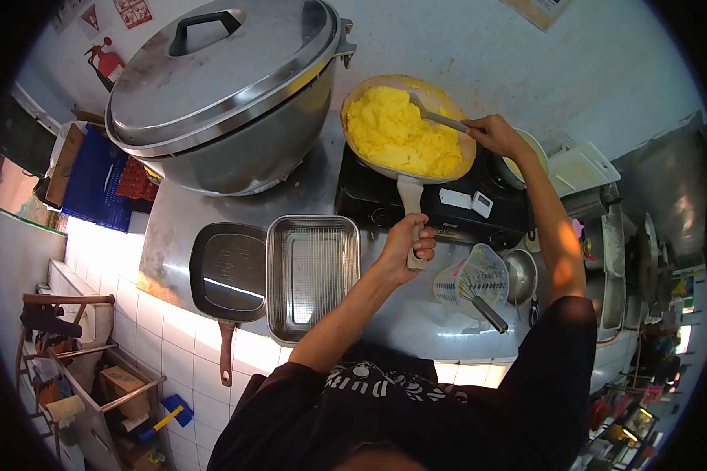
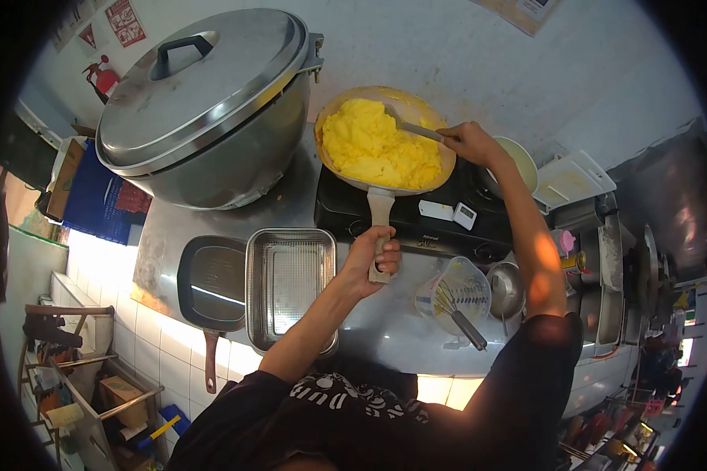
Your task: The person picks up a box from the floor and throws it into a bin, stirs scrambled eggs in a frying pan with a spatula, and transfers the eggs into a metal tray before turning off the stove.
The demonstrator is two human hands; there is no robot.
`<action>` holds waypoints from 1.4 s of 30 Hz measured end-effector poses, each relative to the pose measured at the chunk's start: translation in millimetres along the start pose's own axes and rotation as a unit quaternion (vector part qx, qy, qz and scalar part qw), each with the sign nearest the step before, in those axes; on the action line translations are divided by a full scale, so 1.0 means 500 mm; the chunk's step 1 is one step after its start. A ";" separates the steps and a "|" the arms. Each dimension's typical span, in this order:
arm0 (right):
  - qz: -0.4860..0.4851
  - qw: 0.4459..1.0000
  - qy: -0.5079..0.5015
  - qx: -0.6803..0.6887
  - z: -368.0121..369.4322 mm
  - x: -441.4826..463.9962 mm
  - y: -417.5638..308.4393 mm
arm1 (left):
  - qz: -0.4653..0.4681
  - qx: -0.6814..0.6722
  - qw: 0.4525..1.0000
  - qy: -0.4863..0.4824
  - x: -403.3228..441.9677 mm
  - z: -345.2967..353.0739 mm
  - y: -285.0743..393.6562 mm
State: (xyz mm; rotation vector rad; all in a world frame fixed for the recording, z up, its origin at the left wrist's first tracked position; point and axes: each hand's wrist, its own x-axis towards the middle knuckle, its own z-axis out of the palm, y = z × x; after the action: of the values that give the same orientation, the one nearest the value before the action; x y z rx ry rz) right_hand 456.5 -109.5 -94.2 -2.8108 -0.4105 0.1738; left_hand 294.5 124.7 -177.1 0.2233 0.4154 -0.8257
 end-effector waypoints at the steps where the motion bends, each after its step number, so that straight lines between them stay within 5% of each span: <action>1: -0.047 0.998 0.016 -0.027 -0.011 -0.013 -0.010 | -0.001 0.001 1.000 0.000 0.001 0.001 0.000; 8: -0.149 0.967 0.046 -0.203 -0.078 -0.147 -0.112 | -0.004 -0.017 1.000 -0.013 0.001 -0.009 -0.002; 14: -0.037 0.954 -0.018 -0.297 -0.055 -0.241 -0.176 | 0.000 -0.020 1.000 -0.017 0.008 -0.011 -0.002; 18: -0.052 0.963 0.051 -0.259 0.048 -0.234 -0.207 | -0.001 -0.020 1.000 -0.015 0.011 -0.014 -0.008; 20: 0.036 0.968 0.064 -0.241 0.085 -0.209 -0.234 | -0.003 -0.007 1.000 -0.024 0.014 -0.018 -0.005; 29: 0.069 0.979 0.033 -0.187 -0.080 -0.305 -0.236 | 0.003 -0.024 0.999 -0.038 0.013 -0.020 -0.005; 33: 0.098 0.972 -0.001 -0.215 -0.019 -0.270 -0.230 | -0.002 -0.015 0.999 -0.043 0.014 -0.022 -0.005; 42: 0.137 0.970 0.135 -0.147 0.107 -0.133 -0.102 | 0.005 -0.005 0.999 -0.039 0.013 -0.020 -0.004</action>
State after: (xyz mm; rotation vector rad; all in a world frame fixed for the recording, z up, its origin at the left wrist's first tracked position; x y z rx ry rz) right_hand 371.2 -68.1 -124.5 -3.1117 0.0198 -0.2304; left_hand 294.3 122.3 -189.1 0.1839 0.3450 -0.8199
